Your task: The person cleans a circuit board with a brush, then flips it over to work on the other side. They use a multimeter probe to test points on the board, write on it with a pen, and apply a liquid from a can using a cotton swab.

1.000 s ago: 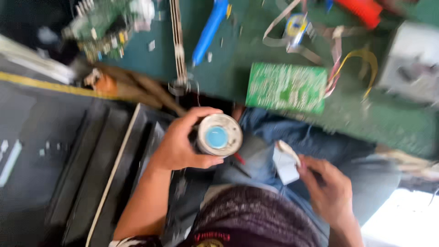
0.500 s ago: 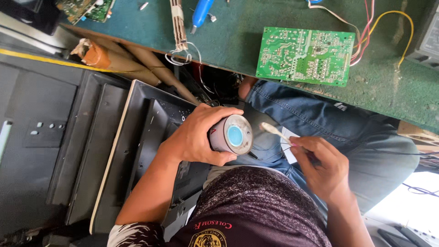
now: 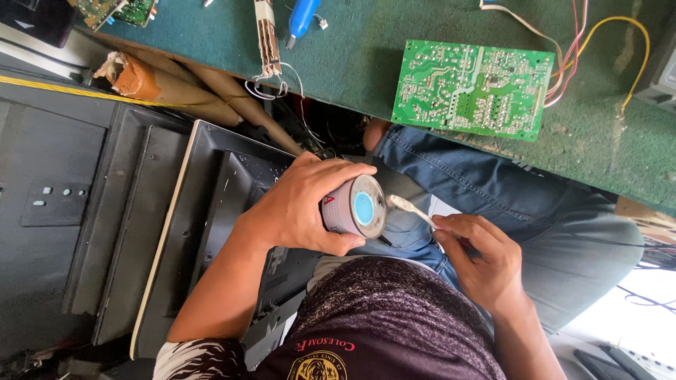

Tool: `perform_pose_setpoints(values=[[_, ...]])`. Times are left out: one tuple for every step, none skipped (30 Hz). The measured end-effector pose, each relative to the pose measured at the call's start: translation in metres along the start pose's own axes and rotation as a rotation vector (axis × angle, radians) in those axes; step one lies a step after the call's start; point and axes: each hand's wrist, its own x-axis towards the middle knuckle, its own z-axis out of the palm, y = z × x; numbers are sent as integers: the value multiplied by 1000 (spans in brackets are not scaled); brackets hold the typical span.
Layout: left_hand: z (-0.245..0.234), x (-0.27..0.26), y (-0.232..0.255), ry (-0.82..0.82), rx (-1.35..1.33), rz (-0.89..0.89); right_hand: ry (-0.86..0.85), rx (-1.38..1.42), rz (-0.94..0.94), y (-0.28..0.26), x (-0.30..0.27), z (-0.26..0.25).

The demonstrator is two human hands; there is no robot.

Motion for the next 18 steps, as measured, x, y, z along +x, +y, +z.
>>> perform_pose_setpoints(values=[[0, 1, 0, -6, 5, 7, 2, -2, -4, 1, 0, 0], [0, 2, 0, -12, 10, 13, 4, -5, -8, 2, 0, 0], [-1, 3, 1, -12, 11, 14, 6, -5, -8, 2, 1, -1], [-2, 4, 2, -23, 20, 18, 4, -3, -5, 2, 1, -1], [-2, 5, 3, -34, 29, 21, 2, 0, 0, 2, 1, -2], [-3, 7, 4, -35, 29, 21, 3, 0, 1, 2, 1, -3], [-3, 8, 5, -45, 39, 22, 5, 2, -3, 2, 1, -3], [-4, 9, 5, -54, 49, 23, 7, 4, -7, 2, 2, -3], [-4, 10, 6, -55, 50, 25, 8, 4, -7, 2, 2, -4], [-4, 11, 6, -60, 47, 21, 12, 12, -3, 3, 1, -4], [-4, 11, 7, -65, 45, 17, 15, 22, 1, 4, 0, -4], [-4, 12, 8, -65, 46, 17, 16, 22, 0, 4, 0, -4], [-4, 12, 9, -64, 53, 16, 20, 27, 0, 3, 1, -5], [-4, 13, 9, -62, 61, 14, 24, 31, -1, 3, 1, -5], [-5, 13, 10, -63, 62, 15, 25, 31, -1, 3, 2, -5], [-5, 14, 11, -69, 63, 15, 19, 29, -9, 3, 2, -5], [-5, 14, 11, -75, 63, 16, 13, 27, -18, 4, 3, -6], [-5, 16, 11, -76, 64, 17, 14, 26, -18, 3, 4, -6]])
